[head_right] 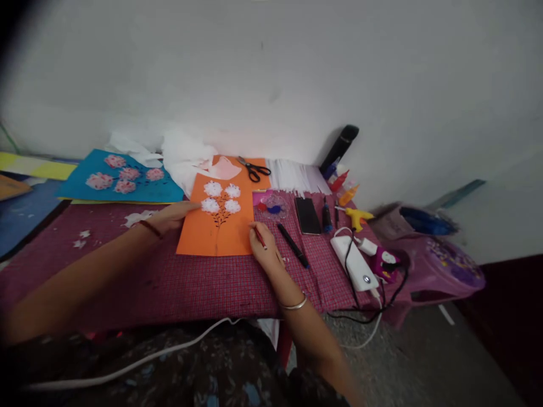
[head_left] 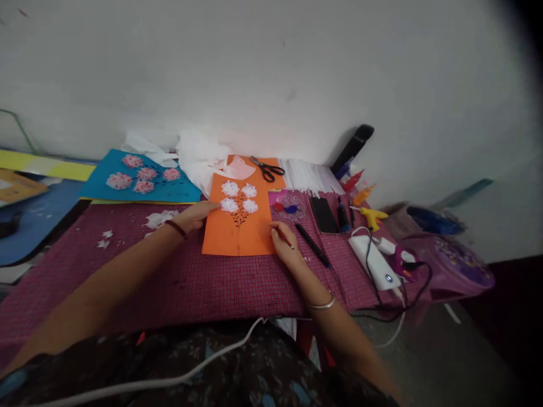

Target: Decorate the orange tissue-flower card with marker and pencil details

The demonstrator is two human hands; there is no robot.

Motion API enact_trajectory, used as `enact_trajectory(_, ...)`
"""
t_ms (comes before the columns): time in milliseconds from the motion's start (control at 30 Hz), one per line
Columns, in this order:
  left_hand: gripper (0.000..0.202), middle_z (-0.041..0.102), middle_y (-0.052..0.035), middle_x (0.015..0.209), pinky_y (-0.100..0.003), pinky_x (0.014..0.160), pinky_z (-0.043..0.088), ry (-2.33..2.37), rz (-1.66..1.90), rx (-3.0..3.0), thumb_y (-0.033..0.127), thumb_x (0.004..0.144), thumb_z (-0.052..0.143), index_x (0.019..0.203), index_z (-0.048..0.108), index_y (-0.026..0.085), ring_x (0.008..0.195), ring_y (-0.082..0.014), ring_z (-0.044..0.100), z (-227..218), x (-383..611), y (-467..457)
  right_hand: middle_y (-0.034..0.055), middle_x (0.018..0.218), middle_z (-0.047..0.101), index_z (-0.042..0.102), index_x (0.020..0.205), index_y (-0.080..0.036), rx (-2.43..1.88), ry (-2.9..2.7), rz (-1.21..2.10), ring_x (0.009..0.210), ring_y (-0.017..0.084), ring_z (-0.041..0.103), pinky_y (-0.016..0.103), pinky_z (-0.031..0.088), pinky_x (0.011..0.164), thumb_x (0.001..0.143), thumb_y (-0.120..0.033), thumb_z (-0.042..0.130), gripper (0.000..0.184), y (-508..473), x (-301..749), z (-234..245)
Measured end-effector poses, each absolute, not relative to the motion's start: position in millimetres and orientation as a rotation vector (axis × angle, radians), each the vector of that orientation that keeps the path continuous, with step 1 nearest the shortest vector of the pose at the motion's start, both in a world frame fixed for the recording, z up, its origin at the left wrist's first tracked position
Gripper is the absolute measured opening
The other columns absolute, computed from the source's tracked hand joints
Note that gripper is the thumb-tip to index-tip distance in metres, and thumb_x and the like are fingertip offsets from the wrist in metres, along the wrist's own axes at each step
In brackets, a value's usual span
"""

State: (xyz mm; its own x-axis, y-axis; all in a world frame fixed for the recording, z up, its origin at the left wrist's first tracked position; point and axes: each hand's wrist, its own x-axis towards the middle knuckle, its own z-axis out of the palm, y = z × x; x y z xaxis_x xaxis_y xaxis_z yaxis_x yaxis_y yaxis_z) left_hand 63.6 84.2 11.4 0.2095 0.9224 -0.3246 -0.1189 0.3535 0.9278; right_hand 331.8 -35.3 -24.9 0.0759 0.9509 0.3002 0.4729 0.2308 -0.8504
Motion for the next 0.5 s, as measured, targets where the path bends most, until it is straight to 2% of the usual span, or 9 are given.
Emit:
enact_trajectory(100,0.029,0.067,-0.0082,0.115,-0.039,0.08,0.06,1.072,0.908,0.944,0.035,0.097,0.064,0.118,0.064,0.015,0.096,-0.0216,0.067,17,64,87,0.0082,0.104,0.071,0.065,0.107,-0.019,-1.388,-1.545,0.608,0.098,0.021,0.067,0.035,0.054,0.09,0.092,-0.032,0.046,0.028,-34,334,-25)
enact_trajectory(200,0.027,0.068,-0.0073,0.11,-0.037,0.078,0.06,1.047,1.092,1.01,0.034,0.097,0.065,0.116,0.065,0.014,0.091,-0.0198,0.068,37,43,90,0.0084,0.102,0.072,0.065,0.104,-0.019,-1.371,-1.497,0.606,0.095,0.021,0.068,0.036,0.055,0.086,0.091,-0.035,0.047,0.028,-35,334,-18)
enact_trajectory(300,0.023,0.07,-0.0053,0.102,-0.034,0.079,0.059,1.064,1.348,1.07,0.032,0.099,0.061,0.112,0.066,0.014,0.086,-0.0173,0.069,67,7,99,0.0057,0.089,0.072,0.066,0.097,-0.021,-1.337,-1.449,0.638,0.08,0.021,0.067,0.036,0.056,0.075,0.087,-0.035,0.05,0.023,-36,331,-9)
enact_trajectory(367,0.024,0.07,-0.0056,0.103,-0.035,0.08,0.059,1.079,1.477,1.092,0.033,0.099,0.061,0.112,0.066,0.014,0.088,-0.0179,0.069,85,-17,106,0.0029,0.08,0.07,0.067,0.094,-0.022,-1.321,-1.456,0.67,0.071,0.021,0.066,0.034,0.056,0.068,0.085,-0.033,0.053,0.02,-34,326,-4)
enact_trajectory(500,0.03,0.067,-0.0091,0.115,-0.04,0.082,0.059,1.052,1.594,1.09,0.037,0.098,0.063,0.117,0.064,0.014,0.096,-0.0207,0.068,97,-42,119,0.002,0.089,0.072,0.069,0.098,-0.025,-1.279,-1.7,0.654,0.081,0.021,0.068,0.035,0.056,0.075,0.09,-0.031,0.051,0.02,-24,313,3)
